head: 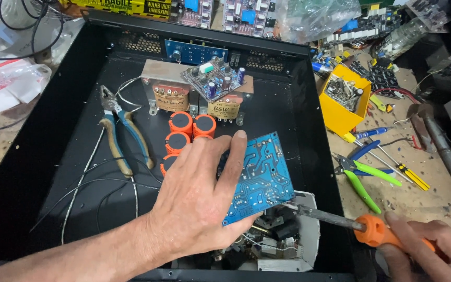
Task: Soldering components onto a circuit board and using pliers to cut wires while assembling an electronic device.
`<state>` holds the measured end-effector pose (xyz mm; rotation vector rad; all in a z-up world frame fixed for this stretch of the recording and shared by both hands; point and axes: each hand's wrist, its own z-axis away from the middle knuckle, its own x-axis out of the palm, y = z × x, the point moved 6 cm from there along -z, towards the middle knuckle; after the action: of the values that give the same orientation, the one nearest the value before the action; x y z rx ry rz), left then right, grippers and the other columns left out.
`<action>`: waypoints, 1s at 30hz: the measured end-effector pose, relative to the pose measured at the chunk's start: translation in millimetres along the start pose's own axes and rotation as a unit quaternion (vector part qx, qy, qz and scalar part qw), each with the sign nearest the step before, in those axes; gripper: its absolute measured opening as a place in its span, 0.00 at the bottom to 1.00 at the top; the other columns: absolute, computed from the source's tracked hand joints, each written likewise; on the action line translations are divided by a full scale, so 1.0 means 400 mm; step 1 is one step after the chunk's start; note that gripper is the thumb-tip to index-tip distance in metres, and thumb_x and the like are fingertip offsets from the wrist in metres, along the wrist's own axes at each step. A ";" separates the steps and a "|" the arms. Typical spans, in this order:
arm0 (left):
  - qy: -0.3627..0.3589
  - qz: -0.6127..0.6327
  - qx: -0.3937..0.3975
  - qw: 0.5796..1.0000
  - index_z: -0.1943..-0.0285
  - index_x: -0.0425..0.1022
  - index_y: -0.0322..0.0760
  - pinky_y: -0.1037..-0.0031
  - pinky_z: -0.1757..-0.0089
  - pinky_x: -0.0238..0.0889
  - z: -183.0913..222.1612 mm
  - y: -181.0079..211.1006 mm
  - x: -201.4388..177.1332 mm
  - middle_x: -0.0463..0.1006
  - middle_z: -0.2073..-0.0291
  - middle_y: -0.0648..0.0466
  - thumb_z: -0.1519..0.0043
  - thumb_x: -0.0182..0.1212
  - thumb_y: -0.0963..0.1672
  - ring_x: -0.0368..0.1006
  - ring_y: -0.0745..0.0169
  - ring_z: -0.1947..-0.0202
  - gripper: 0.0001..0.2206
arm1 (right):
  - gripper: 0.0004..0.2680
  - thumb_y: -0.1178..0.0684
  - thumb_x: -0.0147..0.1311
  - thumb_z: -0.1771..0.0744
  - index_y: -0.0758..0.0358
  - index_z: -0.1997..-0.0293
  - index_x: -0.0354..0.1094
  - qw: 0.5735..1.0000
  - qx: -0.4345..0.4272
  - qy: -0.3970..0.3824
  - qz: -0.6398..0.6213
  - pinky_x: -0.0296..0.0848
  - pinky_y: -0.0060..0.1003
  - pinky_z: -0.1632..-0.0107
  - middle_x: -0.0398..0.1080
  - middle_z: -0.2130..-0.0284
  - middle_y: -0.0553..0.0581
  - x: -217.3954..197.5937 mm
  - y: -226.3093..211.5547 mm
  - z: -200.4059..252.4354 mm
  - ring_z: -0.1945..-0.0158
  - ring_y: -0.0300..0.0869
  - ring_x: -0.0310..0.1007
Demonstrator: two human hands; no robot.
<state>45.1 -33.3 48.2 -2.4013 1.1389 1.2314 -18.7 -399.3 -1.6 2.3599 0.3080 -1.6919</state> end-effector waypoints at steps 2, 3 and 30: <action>0.001 -0.001 0.000 1.000 0.26 0.50 0.27 0.50 0.56 0.66 -0.002 0.002 -0.002 0.67 0.44 0.35 0.45 0.77 0.58 0.69 0.41 0.51 0.50 | 0.22 0.43 0.63 0.41 0.49 0.41 0.72 1.000 0.007 0.006 0.005 0.77 0.34 0.65 0.77 0.64 0.51 -0.017 -0.023 -0.010 0.70 0.42 0.77; 0.002 -0.001 -0.001 1.000 0.26 0.51 0.26 0.50 0.56 0.66 -0.003 0.002 -0.004 0.67 0.44 0.35 0.45 0.77 0.58 0.68 0.41 0.52 0.49 | 0.21 0.44 0.65 0.42 0.50 0.42 0.74 1.000 0.014 0.013 0.009 0.76 0.34 0.66 0.77 0.65 0.52 -0.027 -0.034 -0.015 0.70 0.43 0.77; 0.010 -0.002 0.006 1.000 0.26 0.51 0.25 0.51 0.56 0.66 -0.005 0.005 -0.008 0.68 0.45 0.35 0.45 0.77 0.58 0.68 0.41 0.53 0.49 | 0.23 0.43 0.61 0.41 0.47 0.39 0.71 0.999 0.017 -0.035 0.008 0.80 0.36 0.60 0.79 0.60 0.49 -0.013 -0.009 -0.013 0.64 0.43 0.81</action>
<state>43.7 -33.9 52.2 -2.4124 1.1434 1.1988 -16.9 -394.7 4.9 2.3133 0.2490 -1.7811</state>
